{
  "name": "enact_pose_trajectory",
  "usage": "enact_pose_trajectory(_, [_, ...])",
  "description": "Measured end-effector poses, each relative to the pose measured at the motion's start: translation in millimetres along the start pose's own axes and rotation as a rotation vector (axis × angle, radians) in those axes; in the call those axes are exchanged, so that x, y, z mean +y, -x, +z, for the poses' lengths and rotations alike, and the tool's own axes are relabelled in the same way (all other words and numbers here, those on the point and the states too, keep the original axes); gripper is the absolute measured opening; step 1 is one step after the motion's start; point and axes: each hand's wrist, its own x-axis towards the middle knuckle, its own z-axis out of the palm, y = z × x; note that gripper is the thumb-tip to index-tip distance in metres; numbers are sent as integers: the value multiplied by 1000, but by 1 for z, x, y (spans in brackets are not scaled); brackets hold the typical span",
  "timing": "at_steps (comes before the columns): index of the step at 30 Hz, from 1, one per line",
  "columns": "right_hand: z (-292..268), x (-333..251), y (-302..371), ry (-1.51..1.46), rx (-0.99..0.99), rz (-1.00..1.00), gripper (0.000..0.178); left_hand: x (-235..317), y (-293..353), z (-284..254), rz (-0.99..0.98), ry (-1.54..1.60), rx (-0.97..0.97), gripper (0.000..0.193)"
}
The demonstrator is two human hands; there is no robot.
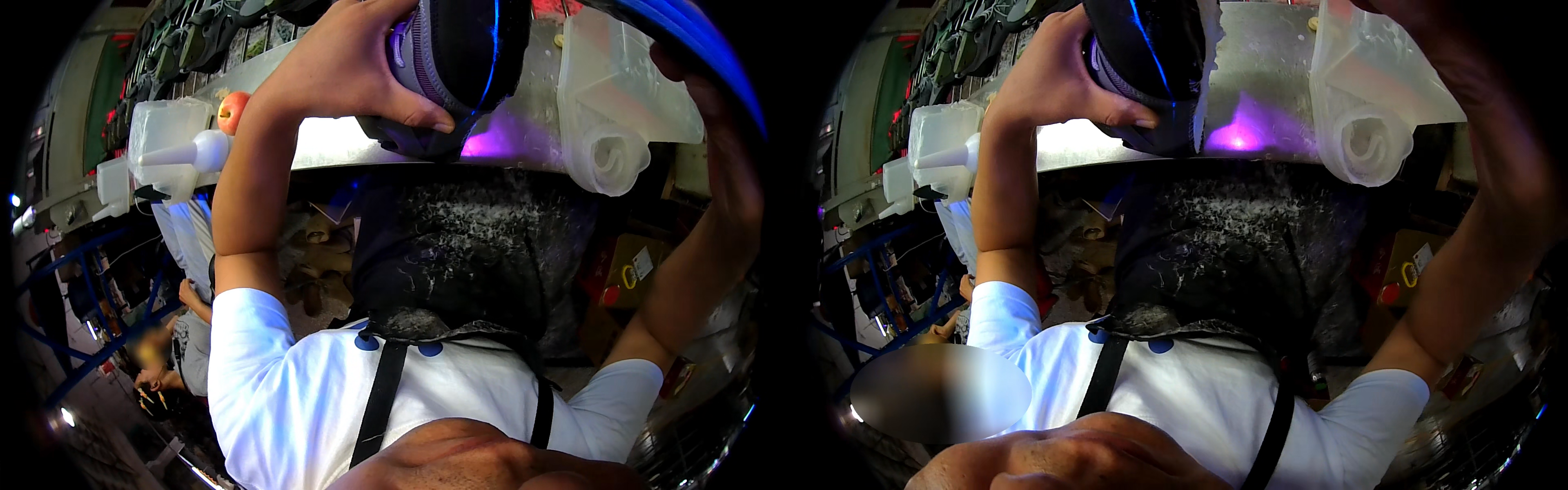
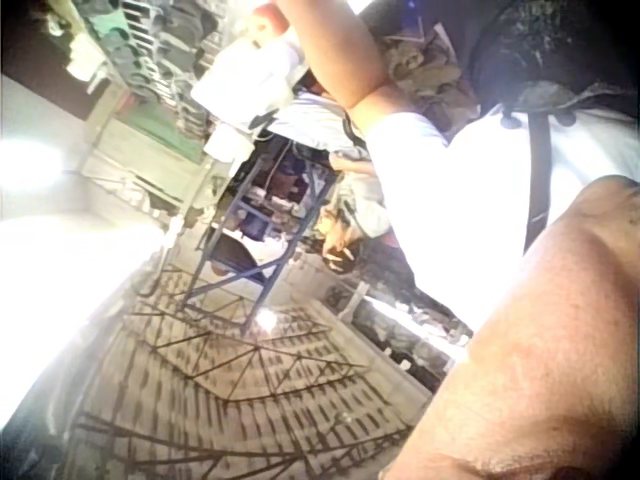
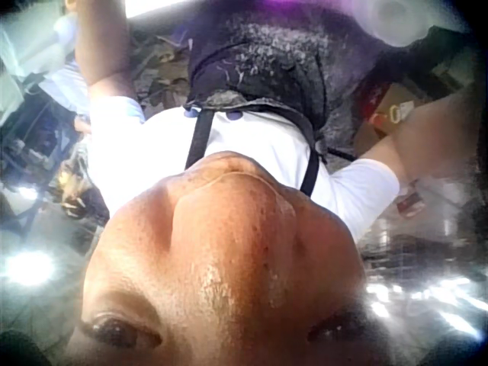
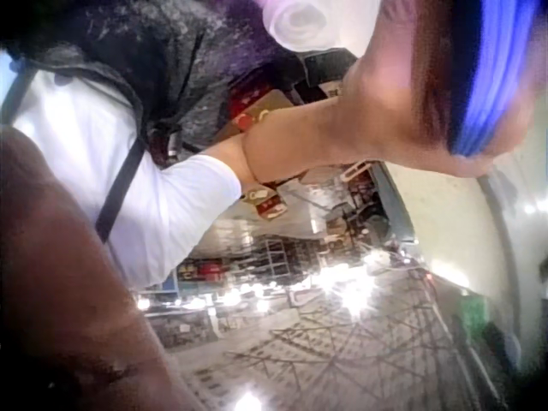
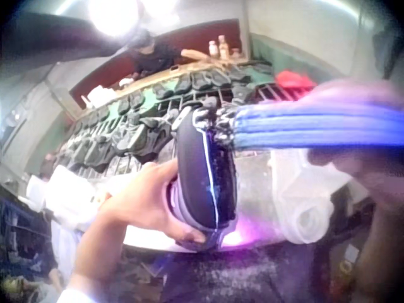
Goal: The person applies blue adhesive to the edges of shoe uppers and soles using a handheld brush, dipping it into a container of liquid before brushing the perimeter of each component.
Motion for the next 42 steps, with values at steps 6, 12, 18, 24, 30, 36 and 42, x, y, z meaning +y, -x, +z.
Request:
enact_pose_trajectory(6, [3, -2, 8, 40, -11, 8, 53, 2, -1, 1, -41, 6, 4, 92])
enact_pose_trajectory(12, [8, -3, 19, 83, -16, 14, 44, 1, -3, 0, -37, -35, -21, 91])
enact_pose_trajectory(18, [18, 1, 31, 112, -5, 2, 36, 11, -5, -6, -165, 7, -31, 92])
enact_pose_trajectory(24, [32, 6, 47, 145, 12, -17, 29, -7, -5, 3, -63, 68, 29, 91])
enact_pose_trajectory(30, [52, 15, 63, 179, 61, -56, 23, -12, -5, 6, -151, 180, 49, 90])
enact_pose_trajectory(36, [53, 21, 73, 153, -114, -24, 28, 14, -9, 0, -372, 275, 24, 89])
enact_pose_trajectory(42, [76, 23, 87, 154, -55, 17, 35, 19, -11, 4, -364, 205, 61, 89])
